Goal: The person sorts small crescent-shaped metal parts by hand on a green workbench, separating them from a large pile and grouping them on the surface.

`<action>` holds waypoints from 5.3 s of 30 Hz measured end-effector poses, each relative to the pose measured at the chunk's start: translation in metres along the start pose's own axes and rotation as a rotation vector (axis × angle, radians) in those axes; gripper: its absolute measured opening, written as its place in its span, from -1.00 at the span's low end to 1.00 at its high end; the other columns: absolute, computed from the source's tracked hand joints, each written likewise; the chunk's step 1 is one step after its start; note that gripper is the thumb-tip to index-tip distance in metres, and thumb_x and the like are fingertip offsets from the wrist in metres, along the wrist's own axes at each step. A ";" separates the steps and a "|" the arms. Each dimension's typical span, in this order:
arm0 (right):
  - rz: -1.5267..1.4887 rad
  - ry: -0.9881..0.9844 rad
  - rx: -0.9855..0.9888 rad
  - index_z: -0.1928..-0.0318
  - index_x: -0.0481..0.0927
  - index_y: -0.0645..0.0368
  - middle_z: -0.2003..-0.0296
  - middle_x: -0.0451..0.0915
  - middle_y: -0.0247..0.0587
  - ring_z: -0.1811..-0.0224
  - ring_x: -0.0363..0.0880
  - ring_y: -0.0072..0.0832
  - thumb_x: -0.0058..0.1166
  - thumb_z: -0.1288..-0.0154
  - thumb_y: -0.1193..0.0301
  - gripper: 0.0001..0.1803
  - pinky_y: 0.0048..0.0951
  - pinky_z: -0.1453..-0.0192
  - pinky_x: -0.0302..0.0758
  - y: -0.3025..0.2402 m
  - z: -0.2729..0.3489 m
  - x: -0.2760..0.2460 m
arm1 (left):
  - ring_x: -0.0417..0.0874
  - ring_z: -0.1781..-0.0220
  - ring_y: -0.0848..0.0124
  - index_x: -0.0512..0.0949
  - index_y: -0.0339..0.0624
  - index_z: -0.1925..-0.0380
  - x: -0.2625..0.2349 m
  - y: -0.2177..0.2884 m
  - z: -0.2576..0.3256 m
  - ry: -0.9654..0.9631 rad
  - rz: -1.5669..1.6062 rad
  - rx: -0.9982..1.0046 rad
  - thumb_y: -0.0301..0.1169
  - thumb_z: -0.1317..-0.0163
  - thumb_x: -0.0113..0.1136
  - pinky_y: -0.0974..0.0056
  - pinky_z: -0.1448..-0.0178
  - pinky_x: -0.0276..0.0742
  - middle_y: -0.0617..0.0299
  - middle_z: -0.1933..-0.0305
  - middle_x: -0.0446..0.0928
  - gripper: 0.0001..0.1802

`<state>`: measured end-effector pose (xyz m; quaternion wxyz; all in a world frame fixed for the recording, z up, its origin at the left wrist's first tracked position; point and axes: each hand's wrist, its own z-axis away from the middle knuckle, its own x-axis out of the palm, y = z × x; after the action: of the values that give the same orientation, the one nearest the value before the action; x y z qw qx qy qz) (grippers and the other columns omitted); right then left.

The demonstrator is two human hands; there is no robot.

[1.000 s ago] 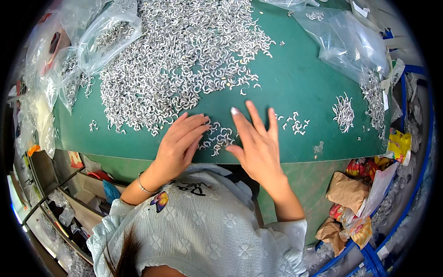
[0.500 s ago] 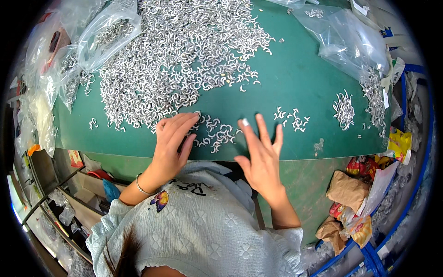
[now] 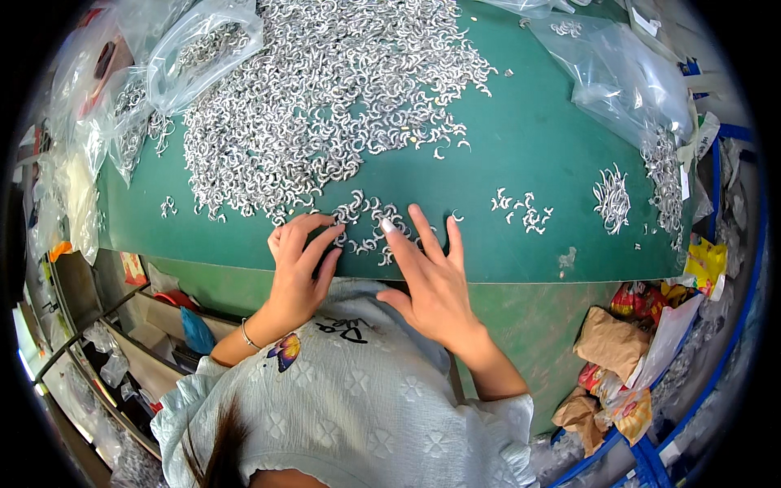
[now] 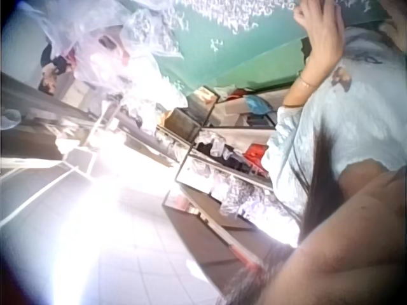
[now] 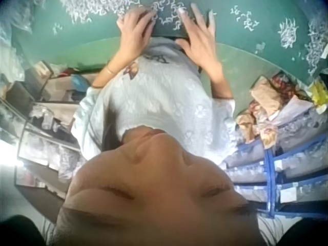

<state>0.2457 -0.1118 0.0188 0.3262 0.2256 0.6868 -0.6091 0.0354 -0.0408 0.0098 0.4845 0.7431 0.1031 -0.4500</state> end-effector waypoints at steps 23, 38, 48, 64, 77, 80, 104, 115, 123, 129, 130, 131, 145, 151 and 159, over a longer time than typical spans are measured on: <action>0.062 -0.002 -0.040 -0.37 0.25 0.28 -0.27 0.44 -0.10 -0.51 0.08 0.01 0.13 -0.22 -0.01 -0.15 0.38 -0.42 -0.23 -0.007 -0.011 0.004 | 0.49 -0.16 0.26 0.57 -0.22 0.08 -0.008 -0.009 0.004 -0.008 0.006 0.071 -0.59 -0.10 0.24 0.04 -0.11 0.16 0.19 -0.12 0.50 -0.67; 0.092 -0.016 -0.030 -0.32 0.29 0.36 -0.22 0.48 -0.03 -0.48 0.14 0.03 -0.03 -0.34 -0.05 -0.21 0.39 -0.41 -0.24 -0.008 -0.023 0.012 | 0.53 -0.09 0.23 0.60 -0.17 0.12 -0.007 -0.010 0.003 0.038 0.059 0.040 -0.62 -0.06 0.28 0.10 -0.09 0.18 0.20 0.00 0.53 -0.66; 0.130 -0.026 -0.038 -0.30 0.35 0.30 -0.27 0.44 -0.05 -0.50 0.11 -0.01 -0.09 -0.37 -0.09 -0.24 0.39 -0.42 -0.23 -0.004 -0.024 0.010 | 0.53 -0.08 0.23 0.61 -0.18 0.11 -0.010 -0.012 -0.002 0.042 0.008 0.030 -0.58 -0.08 0.28 0.10 -0.09 0.18 0.20 0.00 0.53 -0.68; -0.019 0.111 -0.042 -0.24 0.43 0.29 -0.16 0.55 -0.05 -0.42 0.26 0.04 -0.16 -0.43 -0.08 -0.30 0.28 -0.43 -0.17 -0.009 -0.019 0.017 | 0.47 0.09 0.28 0.63 -0.12 0.22 -0.002 -0.014 -0.006 0.064 -0.018 0.059 -0.52 -0.02 0.37 0.13 -0.04 0.16 0.27 0.17 0.47 -0.73; 0.073 0.503 0.176 -0.24 0.42 0.34 -0.19 0.52 0.00 -0.40 0.28 -0.01 -0.33 -0.54 0.11 -0.43 0.04 -0.50 -0.12 0.013 -0.005 -0.003 | 0.46 0.11 0.27 0.57 -0.12 0.29 0.007 0.017 -0.057 0.094 0.087 0.254 -0.50 0.05 0.41 0.15 0.02 0.22 0.24 0.20 0.45 -0.72; 0.083 0.635 0.214 -0.26 0.40 0.35 -0.20 0.51 -0.02 -0.40 0.28 -0.02 -0.33 -0.55 0.15 -0.45 0.03 -0.49 -0.08 0.024 0.005 -0.008 | 0.45 0.09 0.28 0.56 -0.14 0.30 0.037 0.032 -0.091 -0.009 0.069 0.379 -0.50 0.01 0.37 0.15 0.03 0.22 0.23 0.16 0.44 -0.76; 0.304 0.480 0.336 -0.29 0.37 0.32 -0.22 0.50 -0.09 -0.47 0.17 0.01 -0.03 -0.40 0.26 -0.45 0.34 -0.44 -0.25 0.043 0.031 -0.021 | 0.33 -0.41 0.07 0.53 -0.43 -0.02 0.045 0.032 -0.066 -0.319 -0.001 0.585 -0.49 -0.03 0.16 -0.21 -0.43 0.15 -0.11 -0.28 0.40 -0.52; 0.231 0.347 0.207 -0.28 0.35 0.37 -0.23 0.48 -0.02 -0.46 0.18 0.04 0.09 -0.31 0.27 -0.38 0.36 -0.43 -0.24 0.028 0.016 -0.015 | 0.32 -0.42 0.01 0.51 -0.29 -0.08 0.034 0.015 -0.045 -0.218 0.037 0.353 -0.48 -0.15 0.26 -0.12 -0.43 0.22 -0.02 -0.34 0.37 -0.55; 0.079 0.160 0.078 -0.31 0.32 0.34 -0.28 0.43 -0.02 -0.46 0.21 -0.03 0.24 -0.15 0.34 -0.27 0.34 -0.45 -0.11 0.018 0.012 -0.003 | 0.39 -0.39 -0.03 0.51 -0.30 -0.11 0.018 0.004 -0.029 -0.149 0.084 0.208 -0.67 -0.16 0.14 -0.11 -0.44 0.22 -0.07 -0.33 0.39 -0.55; -0.001 0.146 0.068 -0.39 0.22 0.32 -0.38 0.28 0.04 -0.49 0.13 -0.01 0.27 -0.12 0.32 -0.15 0.14 -0.50 -0.03 0.010 0.007 0.002 | 0.56 -0.16 0.05 0.56 -0.34 0.00 0.002 0.000 -0.017 -0.008 0.371 0.140 -0.71 -0.16 0.13 0.06 -0.21 0.46 -0.04 -0.14 0.53 -0.64; 0.012 0.116 0.085 -0.39 0.21 0.32 -0.38 0.28 0.04 -0.49 0.12 -0.01 0.27 -0.13 0.31 -0.15 0.13 -0.51 -0.03 0.010 0.007 0.001 | 0.59 -0.09 0.07 0.58 -0.35 0.04 -0.001 -0.001 -0.011 0.010 0.462 0.126 -0.70 -0.16 0.13 0.10 -0.14 0.52 -0.03 -0.08 0.56 -0.67; 0.026 0.086 0.101 -0.40 0.20 0.32 -0.38 0.27 0.05 -0.50 0.11 0.00 0.26 -0.13 0.31 -0.14 0.13 -0.51 -0.03 0.009 0.006 -0.001 | 0.65 0.09 0.15 0.62 -0.36 0.13 -0.005 0.002 -0.006 -0.020 0.535 0.119 -0.70 -0.18 0.14 0.21 0.02 0.56 0.01 0.11 0.62 -0.75; -0.107 0.030 -0.016 -0.38 0.20 0.33 -0.33 0.36 -0.02 -0.45 0.22 -0.02 0.24 -0.14 0.37 -0.18 0.05 -0.50 0.08 0.009 -0.018 0.000 | 0.53 -0.26 0.09 0.32 -0.42 -0.28 0.059 -0.046 0.045 -0.687 1.810 -0.863 -0.16 -0.53 -0.18 0.09 -0.36 0.44 -0.20 -0.25 0.43 -0.45; -0.054 -0.028 0.019 -0.36 0.24 0.35 -0.34 0.36 0.01 -0.46 0.19 0.01 0.13 -0.19 0.40 -0.27 0.09 -0.50 0.06 0.007 -0.004 -0.001 | 0.31 -0.42 -0.15 0.12 -0.29 -0.42 0.079 -0.035 0.023 -0.813 2.086 -0.862 0.23 -0.43 -0.38 -0.09 -0.50 0.22 -0.30 -0.39 0.24 -0.14; -0.015 0.001 0.049 -0.39 0.21 0.34 -0.38 0.27 0.09 -0.49 0.12 0.06 0.14 -0.24 0.28 -0.23 0.08 -0.51 0.02 0.002 0.003 0.002 | 0.36 -0.39 -0.07 0.16 -0.35 -0.39 0.087 -0.037 0.027 -0.839 2.076 -0.809 0.10 -0.50 -0.35 -0.01 -0.46 0.28 -0.28 -0.37 0.28 -0.24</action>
<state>0.2457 -0.1148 0.0159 0.3156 0.2287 0.6736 -0.6279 0.0477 -0.0685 -0.0839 0.8125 0.0594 -0.5798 0.0145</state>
